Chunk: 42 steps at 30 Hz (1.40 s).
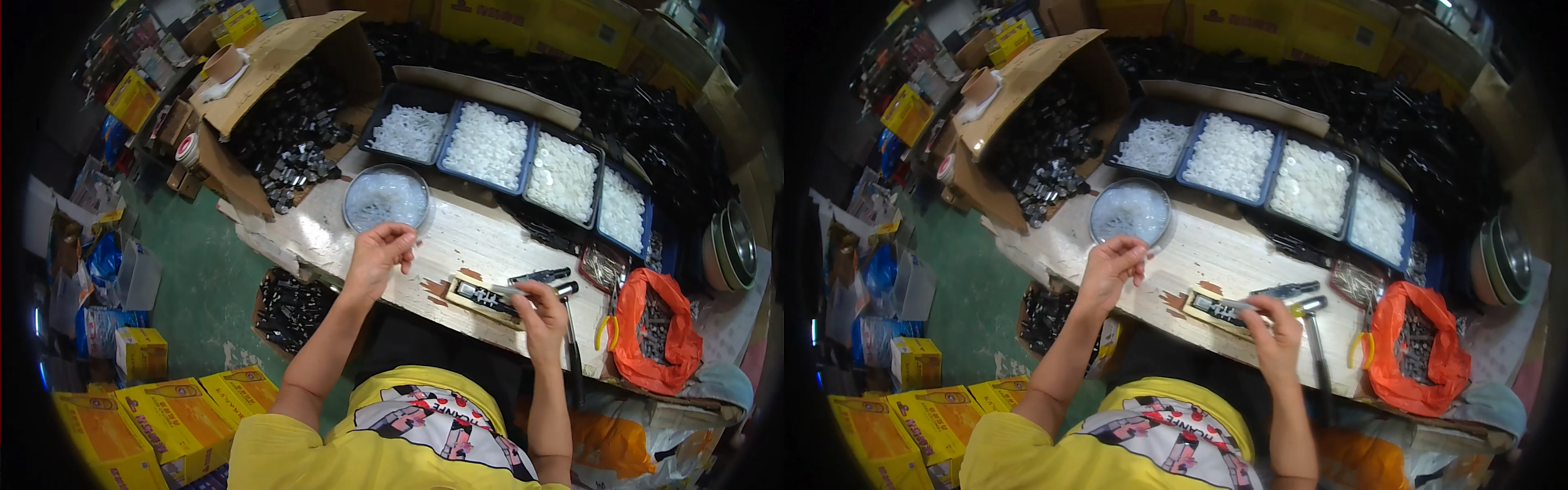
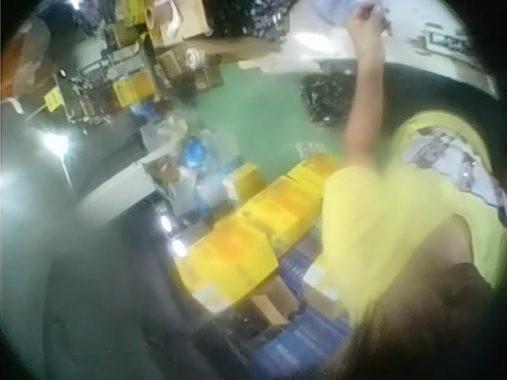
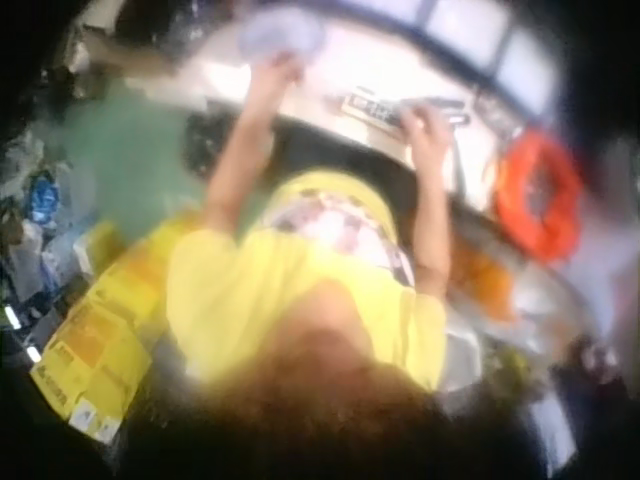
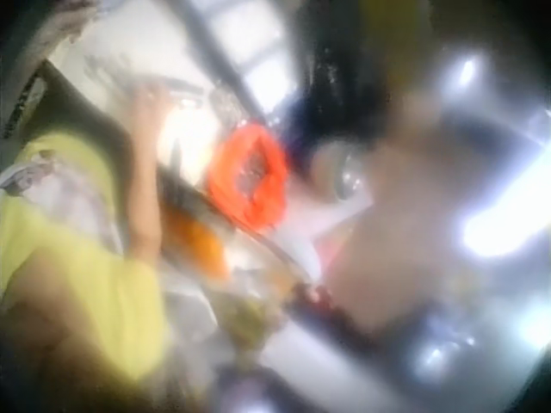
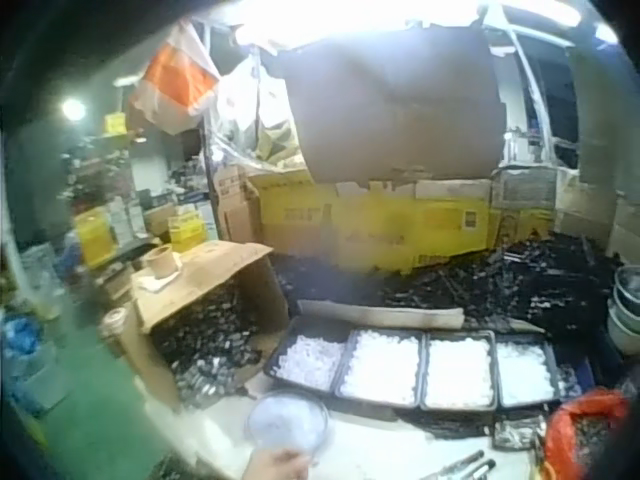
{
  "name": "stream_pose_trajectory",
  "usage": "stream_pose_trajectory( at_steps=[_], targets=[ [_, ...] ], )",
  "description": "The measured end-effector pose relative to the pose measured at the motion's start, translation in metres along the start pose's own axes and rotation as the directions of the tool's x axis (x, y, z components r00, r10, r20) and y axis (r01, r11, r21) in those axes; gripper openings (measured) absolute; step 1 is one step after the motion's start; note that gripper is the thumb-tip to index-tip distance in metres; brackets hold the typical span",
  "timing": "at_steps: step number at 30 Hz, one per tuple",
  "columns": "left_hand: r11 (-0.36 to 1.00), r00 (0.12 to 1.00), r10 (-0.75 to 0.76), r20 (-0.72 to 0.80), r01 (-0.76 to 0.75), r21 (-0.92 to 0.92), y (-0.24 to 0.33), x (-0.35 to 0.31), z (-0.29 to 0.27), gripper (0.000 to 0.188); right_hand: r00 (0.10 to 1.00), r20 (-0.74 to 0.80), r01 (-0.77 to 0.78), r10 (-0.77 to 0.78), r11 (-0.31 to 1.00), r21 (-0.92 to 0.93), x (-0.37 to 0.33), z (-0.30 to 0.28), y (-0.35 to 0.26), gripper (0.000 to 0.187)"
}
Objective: The person assembles small metal components at a cluttered workbench. They pick up a metal piece, place it into a wooden jig, and use a hammer to secure it. The person then removes the assembled unit and places it into a red bag, repeating this process with multiple components.
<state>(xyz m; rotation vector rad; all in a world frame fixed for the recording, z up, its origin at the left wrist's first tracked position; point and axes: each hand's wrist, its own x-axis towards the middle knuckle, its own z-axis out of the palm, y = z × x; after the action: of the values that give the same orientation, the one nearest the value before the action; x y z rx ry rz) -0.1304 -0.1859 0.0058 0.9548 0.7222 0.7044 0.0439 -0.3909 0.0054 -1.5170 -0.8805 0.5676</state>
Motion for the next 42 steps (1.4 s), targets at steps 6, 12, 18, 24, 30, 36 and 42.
stream_pose_trajectory(
  at_steps=[6, 12, 18, 24, 30, 36, 42],
  targets=[
    [0.981, 0.968, -0.169, 0.184, 0.184, -0.065, -0.017, -0.012, 0.041, 0.012, 0.995, -0.068, -0.060, 0.076, 0.976, 0.209, 0.003, 0.018, 0.003, 0.014],
    [0.962, 0.947, -0.256, 0.194, 0.270, -0.046, -0.021, -0.017, 0.054, 0.013, 0.996, -0.078, -0.034, 0.052, 0.976, 0.214, 0.002, 0.016, 0.006, 0.014],
    [0.936, 0.926, -0.308, 0.218, 0.336, -0.104, -0.023, -0.017, 0.056, 0.011, 0.993, -0.055, -0.086, 0.109, 0.944, 0.318, 0.000, 0.019, 0.007, 0.013],
    [0.924, 0.909, -0.322, 0.263, 0.362, -0.119, -0.026, -0.016, 0.056, 0.010, 0.991, -0.074, -0.074, 0.107, 0.930, 0.360, -0.001, 0.019, 0.005, 0.012],
    [0.929, 0.889, -0.364, 0.278, 0.368, 0.042, -0.020, -0.015, 0.058, 0.012, 0.918, 0.029, 0.383, -0.396, 0.865, -0.325, 0.005, 0.006, -0.006, 0.016],
    [0.881, 0.807, -0.470, 0.357, 0.451, 0.143, -0.017, -0.006, 0.059, 0.010, 0.936, 0.074, 0.350, -0.343, 0.897, -0.271, 0.001, -0.005, -0.008, 0.014],
    [0.828, 0.718, -0.543, 0.435, 0.543, 0.138, -0.027, -0.006, 0.067, 0.011, 0.998, 0.053, 0.047, -0.044, 0.998, -0.042, -0.010, -0.008, -0.005, 0.011]
  ],
)
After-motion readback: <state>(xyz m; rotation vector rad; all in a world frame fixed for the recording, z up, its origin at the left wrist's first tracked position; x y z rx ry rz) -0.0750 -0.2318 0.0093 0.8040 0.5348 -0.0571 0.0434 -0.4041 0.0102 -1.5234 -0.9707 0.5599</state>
